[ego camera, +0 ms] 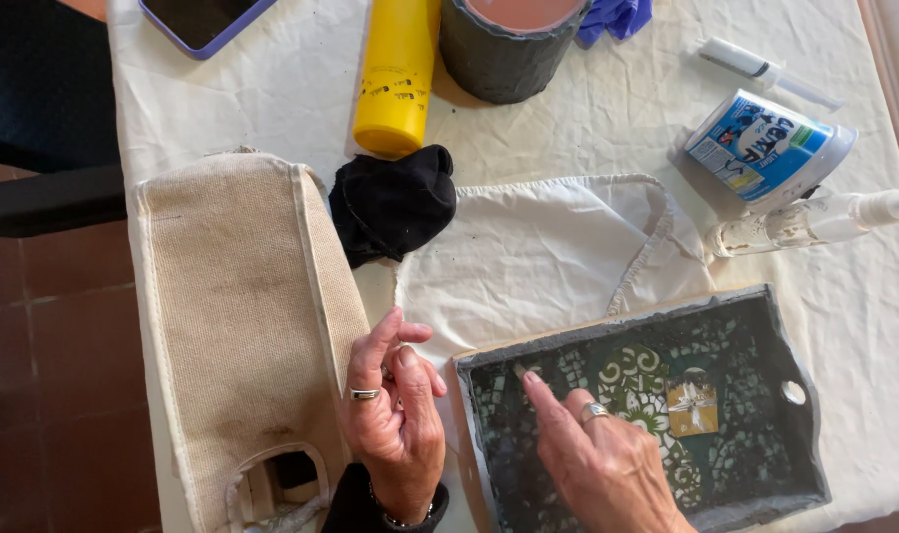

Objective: Scraping off excess material or stencil from a decorated wooden tray.

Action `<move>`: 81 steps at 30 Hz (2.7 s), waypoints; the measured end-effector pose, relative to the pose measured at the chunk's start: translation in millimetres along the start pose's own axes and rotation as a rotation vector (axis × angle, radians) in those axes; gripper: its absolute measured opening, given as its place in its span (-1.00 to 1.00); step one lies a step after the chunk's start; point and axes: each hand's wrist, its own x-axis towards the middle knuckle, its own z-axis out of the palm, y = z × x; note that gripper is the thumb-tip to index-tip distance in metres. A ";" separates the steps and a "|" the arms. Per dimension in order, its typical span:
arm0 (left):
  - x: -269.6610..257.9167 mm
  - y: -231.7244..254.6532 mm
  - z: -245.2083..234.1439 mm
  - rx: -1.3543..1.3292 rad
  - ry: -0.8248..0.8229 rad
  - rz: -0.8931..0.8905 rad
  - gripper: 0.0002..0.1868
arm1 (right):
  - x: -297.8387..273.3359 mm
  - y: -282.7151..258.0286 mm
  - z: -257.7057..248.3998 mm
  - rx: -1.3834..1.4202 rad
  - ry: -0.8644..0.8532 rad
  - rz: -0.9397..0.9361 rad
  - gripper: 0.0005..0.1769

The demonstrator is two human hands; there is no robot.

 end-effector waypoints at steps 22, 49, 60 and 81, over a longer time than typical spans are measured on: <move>-9.1 2.7 20.1 0.401 -0.247 0.089 -0.31 | -6.1 49.2 -23.6 0.031 0.013 0.032 -0.41; -13.2 4.4 16.8 0.346 -0.202 0.102 -0.37 | 1.6 13.2 -4.6 -0.031 -0.067 -0.008 -0.37; -13.5 1.1 19.2 0.357 -0.215 0.126 -0.34 | -2.0 28.2 -6.0 0.052 0.004 -0.085 -0.33; -11.9 5.3 19.0 0.343 -0.230 0.081 -0.35 | -18.1 -22.8 -16.0 0.006 0.014 -0.053 -0.39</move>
